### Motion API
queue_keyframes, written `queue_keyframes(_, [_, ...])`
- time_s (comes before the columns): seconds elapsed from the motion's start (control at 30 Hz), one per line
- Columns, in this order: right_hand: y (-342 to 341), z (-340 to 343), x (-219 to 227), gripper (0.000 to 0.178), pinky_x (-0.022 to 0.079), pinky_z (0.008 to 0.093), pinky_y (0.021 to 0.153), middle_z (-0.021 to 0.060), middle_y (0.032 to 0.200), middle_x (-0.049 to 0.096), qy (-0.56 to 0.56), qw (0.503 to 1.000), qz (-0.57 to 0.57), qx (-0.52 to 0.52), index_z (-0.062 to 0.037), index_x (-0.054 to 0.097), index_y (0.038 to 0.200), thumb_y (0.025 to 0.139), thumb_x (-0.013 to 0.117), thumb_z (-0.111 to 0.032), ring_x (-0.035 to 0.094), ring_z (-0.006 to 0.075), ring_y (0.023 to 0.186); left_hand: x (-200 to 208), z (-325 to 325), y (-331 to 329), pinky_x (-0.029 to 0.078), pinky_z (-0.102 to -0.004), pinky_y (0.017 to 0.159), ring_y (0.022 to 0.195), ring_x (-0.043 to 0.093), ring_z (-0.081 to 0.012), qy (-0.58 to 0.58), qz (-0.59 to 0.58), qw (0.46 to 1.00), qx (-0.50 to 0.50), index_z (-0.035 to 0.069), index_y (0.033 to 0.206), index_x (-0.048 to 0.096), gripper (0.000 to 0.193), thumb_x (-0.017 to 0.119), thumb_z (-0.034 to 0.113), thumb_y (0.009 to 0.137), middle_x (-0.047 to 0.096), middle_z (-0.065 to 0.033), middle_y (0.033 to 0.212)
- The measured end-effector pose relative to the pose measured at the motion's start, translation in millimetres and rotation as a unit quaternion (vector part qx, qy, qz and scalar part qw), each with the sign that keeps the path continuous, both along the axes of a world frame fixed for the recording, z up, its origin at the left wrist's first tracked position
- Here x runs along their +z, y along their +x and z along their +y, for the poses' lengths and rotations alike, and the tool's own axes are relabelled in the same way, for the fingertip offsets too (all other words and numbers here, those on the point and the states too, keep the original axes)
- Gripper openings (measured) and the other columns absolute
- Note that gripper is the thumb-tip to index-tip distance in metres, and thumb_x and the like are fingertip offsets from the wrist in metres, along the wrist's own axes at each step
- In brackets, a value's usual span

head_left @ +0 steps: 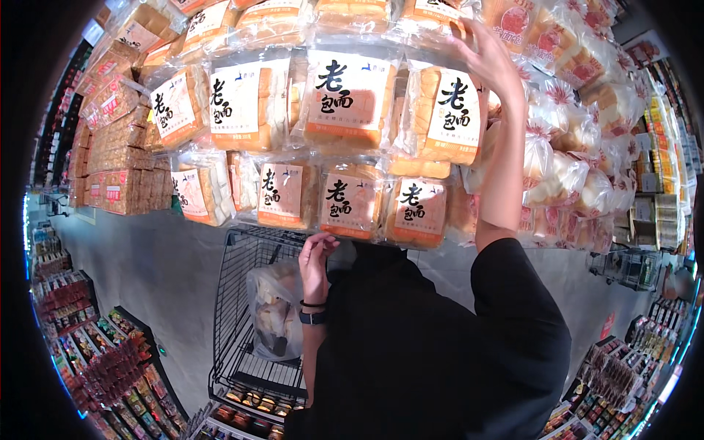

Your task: Picking packaged bread from shelves and putting them into a plastic bag in a shopping cart.

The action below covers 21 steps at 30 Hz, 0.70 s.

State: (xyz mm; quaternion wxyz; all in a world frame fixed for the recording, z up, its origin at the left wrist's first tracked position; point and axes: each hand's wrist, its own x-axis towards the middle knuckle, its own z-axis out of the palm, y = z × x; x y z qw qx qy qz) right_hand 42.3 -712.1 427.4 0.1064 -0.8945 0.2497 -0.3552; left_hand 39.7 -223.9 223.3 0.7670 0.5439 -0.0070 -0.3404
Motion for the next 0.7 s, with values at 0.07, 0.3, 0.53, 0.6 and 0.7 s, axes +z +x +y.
queue_keyframes(0.07, [9.1, -14.1, -8.3, 0.053, 0.048, 0.0426, 0.102, 0.0179, 0.130, 0.062, 0.034, 0.991, 0.106, 0.070, -0.0060, 0.064, 0.129, 0.095, 0.066, -0.047, 0.062, 0.0330, 0.119, -3.2, -1.3, -1.3, 0.052, -0.0338, 0.095, 0.102, 0.066, -0.0200, -0.002, 0.001, 1.000, 0.005, -0.002, 0.118, 0.063, 0.024, 0.048, 0.011, 0.105, 0.068, -0.0105, 0.108])
queue_keyframes(0.3, [21.7, -28.1, -4.2, 0.042, 0.050, 0.0415, 0.089, 0.0183, 0.103, 0.064, 0.001, 0.985, 0.148, 0.087, -0.0032, 0.067, 0.104, 0.093, 0.071, -0.043, 0.063, 0.0304, 0.104, -0.7, -1.8, -1.5, 0.051, -0.0329, 0.094, 0.101, 0.067, -0.0195, 0.036, 0.006, 0.999, 0.033, 0.000, 0.116, 0.064, 0.023, 0.049, 0.013, 0.105, 0.068, -0.0089, 0.107])
queue_keyframes(0.53, [36.7, -40.2, -7.4, 0.025, 0.048, 0.0312, 0.073, 0.0074, 0.087, 0.063, 0.105, 0.983, 0.093, 0.116, 0.0011, 0.062, 0.102, 0.096, 0.071, -0.021, 0.056, 0.0150, 0.079, 1.6, 7.2, 1.6, 0.051, -0.0326, 0.095, 0.101, 0.067, -0.0192, 0.048, 0.016, 0.998, 0.049, 0.000, 0.118, 0.064, 0.024, 0.047, 0.011, 0.104, 0.069, -0.0103, 0.107])
queue_keyframes(0.6, [38.3, -35.6, -2.6, 0.027, 0.048, 0.0313, 0.074, 0.0084, 0.086, 0.063, 0.104, 0.983, 0.117, 0.092, 0.0008, 0.061, 0.105, 0.095, 0.072, -0.022, 0.056, 0.0157, 0.079, 0.2, 9.1, 2.9, 0.051, -0.0324, 0.095, 0.101, 0.067, -0.0192, 0.045, 0.014, 0.998, 0.051, 0.001, 0.118, 0.064, 0.024, 0.047, 0.012, 0.104, 0.069, -0.0100, 0.107])
queue_keyframes(0.7, [39.6, -25.2, 16.1, 0.023, 0.049, 0.0356, 0.077, 0.0131, 0.089, 0.065, 0.067, 0.974, 0.212, 0.050, 0.0013, 0.065, 0.104, 0.092, 0.070, -0.017, 0.062, 0.0217, 0.084, 3.5, 9.1, 5.5, 0.051, -0.0326, 0.095, 0.101, 0.067, -0.0190, 0.045, 0.011, 0.998, 0.044, 0.001, 0.118, 0.064, 0.024, 0.048, 0.013, 0.105, 0.069, -0.0092, 0.106])
